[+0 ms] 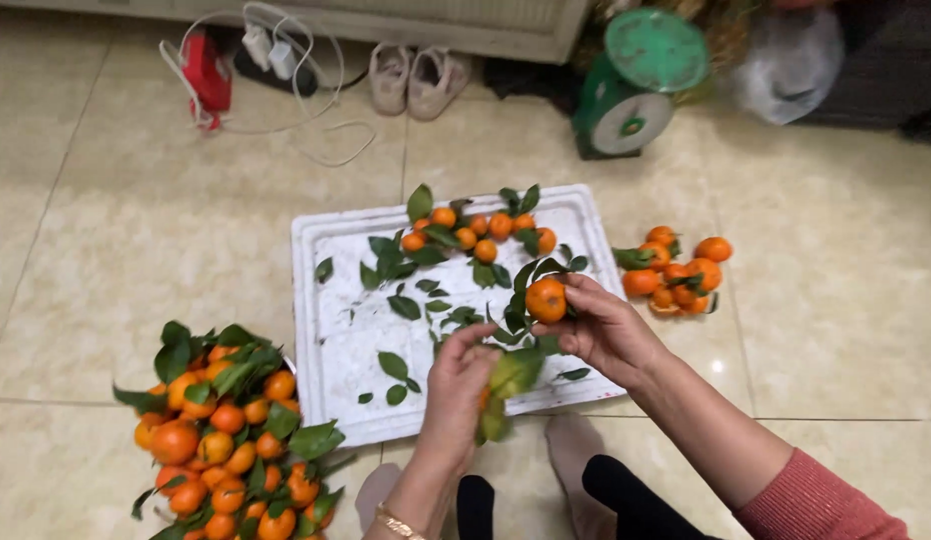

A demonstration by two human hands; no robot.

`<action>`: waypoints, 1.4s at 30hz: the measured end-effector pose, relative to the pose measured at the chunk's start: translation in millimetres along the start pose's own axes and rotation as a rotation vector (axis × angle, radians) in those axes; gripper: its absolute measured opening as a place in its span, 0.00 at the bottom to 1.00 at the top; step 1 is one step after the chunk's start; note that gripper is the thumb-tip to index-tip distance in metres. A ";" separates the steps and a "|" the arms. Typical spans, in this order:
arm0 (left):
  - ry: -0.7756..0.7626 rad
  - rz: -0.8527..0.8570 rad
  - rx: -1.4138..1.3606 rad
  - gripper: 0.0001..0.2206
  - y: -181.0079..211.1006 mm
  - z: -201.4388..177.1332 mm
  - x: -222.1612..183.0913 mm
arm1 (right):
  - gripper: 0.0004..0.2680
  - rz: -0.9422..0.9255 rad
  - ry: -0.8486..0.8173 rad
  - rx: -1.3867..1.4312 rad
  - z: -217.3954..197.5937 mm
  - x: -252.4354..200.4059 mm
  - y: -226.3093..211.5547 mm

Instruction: Sorting tangerines from a tray into different piles on the floor based on quality or size.

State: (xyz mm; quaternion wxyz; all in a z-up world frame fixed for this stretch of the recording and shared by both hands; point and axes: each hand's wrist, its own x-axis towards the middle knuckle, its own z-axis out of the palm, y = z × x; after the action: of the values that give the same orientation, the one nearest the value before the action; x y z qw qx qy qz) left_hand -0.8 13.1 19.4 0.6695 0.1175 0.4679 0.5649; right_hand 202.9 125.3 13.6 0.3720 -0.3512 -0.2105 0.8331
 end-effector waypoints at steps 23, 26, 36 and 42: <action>-0.055 0.511 0.587 0.27 -4.9 4.8 -4.0 | 0.16 0.070 0.109 -0.302 25.2 -4.2 37.3; -0.034 0.526 0.631 0.27 -5.9 2.4 -4.1 | 0.16 0.066 0.103 -0.291 29.7 -4.5 38.4; -0.033 0.416 0.649 0.27 -1.0 -3.1 -2.7 | 0.16 0.006 0.117 -0.436 36.7 -6.4 37.7; 0.117 0.577 0.966 0.30 -21.5 -20.3 14.2 | 0.15 -0.044 0.075 -0.768 48.0 -15.2 32.0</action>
State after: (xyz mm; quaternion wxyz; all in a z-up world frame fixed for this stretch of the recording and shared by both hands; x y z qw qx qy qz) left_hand -3.4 10.7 -13.1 0.3307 0.5022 0.6587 0.4523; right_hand 159.4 89.0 32.4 0.2389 -0.4906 -0.5008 0.6719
